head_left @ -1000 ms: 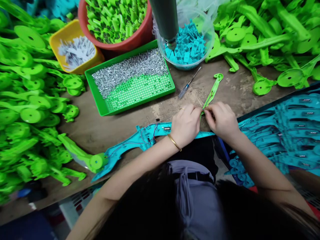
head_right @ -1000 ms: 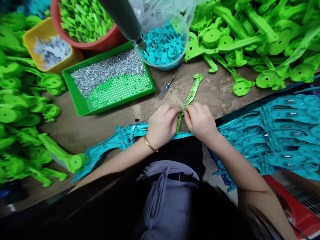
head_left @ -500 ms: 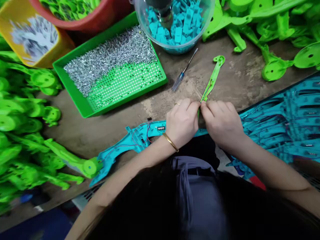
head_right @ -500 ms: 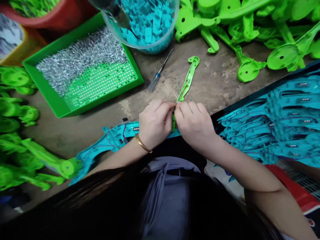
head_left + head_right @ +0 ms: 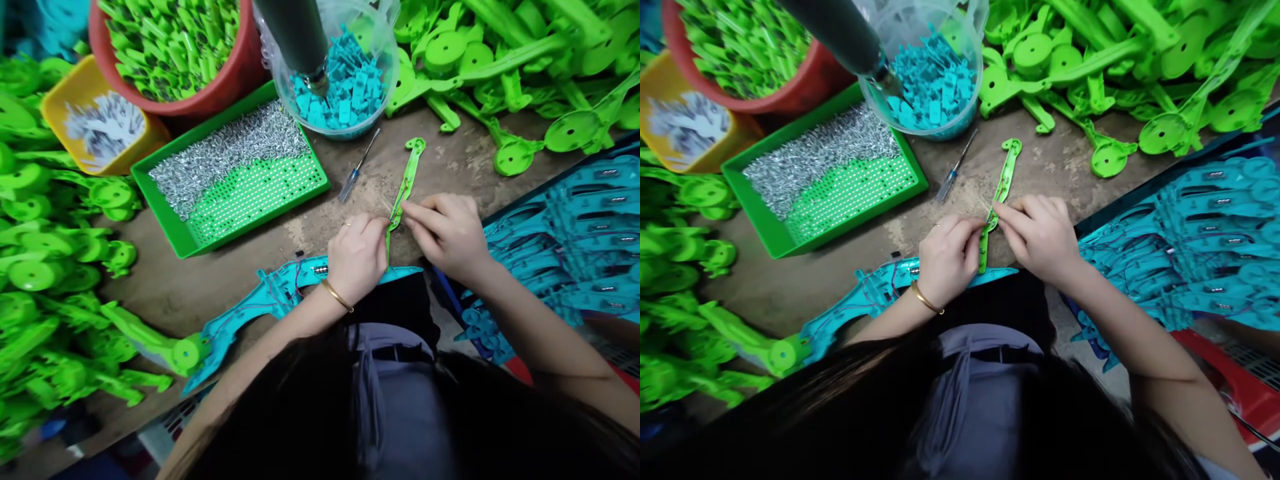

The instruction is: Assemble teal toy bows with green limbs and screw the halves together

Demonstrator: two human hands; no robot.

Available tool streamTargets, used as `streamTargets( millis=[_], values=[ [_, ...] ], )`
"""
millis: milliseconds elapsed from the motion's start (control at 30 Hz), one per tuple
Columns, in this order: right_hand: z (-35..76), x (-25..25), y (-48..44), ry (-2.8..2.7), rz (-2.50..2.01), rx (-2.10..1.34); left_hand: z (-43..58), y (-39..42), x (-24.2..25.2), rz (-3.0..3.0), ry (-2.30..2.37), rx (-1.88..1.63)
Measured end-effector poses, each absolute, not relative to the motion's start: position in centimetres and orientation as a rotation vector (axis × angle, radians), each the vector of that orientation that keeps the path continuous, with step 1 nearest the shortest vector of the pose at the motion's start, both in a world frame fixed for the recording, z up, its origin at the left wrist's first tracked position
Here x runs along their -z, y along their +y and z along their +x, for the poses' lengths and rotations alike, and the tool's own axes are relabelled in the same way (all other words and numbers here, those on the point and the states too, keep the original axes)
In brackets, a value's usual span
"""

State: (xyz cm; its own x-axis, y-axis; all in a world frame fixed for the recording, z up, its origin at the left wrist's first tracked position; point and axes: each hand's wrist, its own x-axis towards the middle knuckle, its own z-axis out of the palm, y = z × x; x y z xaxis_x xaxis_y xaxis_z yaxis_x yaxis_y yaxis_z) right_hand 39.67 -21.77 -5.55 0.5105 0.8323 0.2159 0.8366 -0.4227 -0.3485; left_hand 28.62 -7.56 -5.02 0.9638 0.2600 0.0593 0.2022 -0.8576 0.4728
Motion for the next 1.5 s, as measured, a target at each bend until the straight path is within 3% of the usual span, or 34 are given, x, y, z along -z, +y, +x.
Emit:
streamTargets(
  millis=[367, 1067, 1500],
  values=[
    [40.4, 6.6, -21.6, -1.379, -2.384, 0.135, 27.9, -8.0, 2.6, 2.806, 0.363, -0.084],
    [40.0, 6.5, -22.0, -1.560, -2.001, -0.031, 24.8, -7.5, 2.4, 2.669, 0.288, -0.094],
    [38.8, 5.5, -21.1, -1.518, -2.243, -0.025, 21.6, -5.7, 2.0, 2.887, 0.257, -0.082]
  ],
)
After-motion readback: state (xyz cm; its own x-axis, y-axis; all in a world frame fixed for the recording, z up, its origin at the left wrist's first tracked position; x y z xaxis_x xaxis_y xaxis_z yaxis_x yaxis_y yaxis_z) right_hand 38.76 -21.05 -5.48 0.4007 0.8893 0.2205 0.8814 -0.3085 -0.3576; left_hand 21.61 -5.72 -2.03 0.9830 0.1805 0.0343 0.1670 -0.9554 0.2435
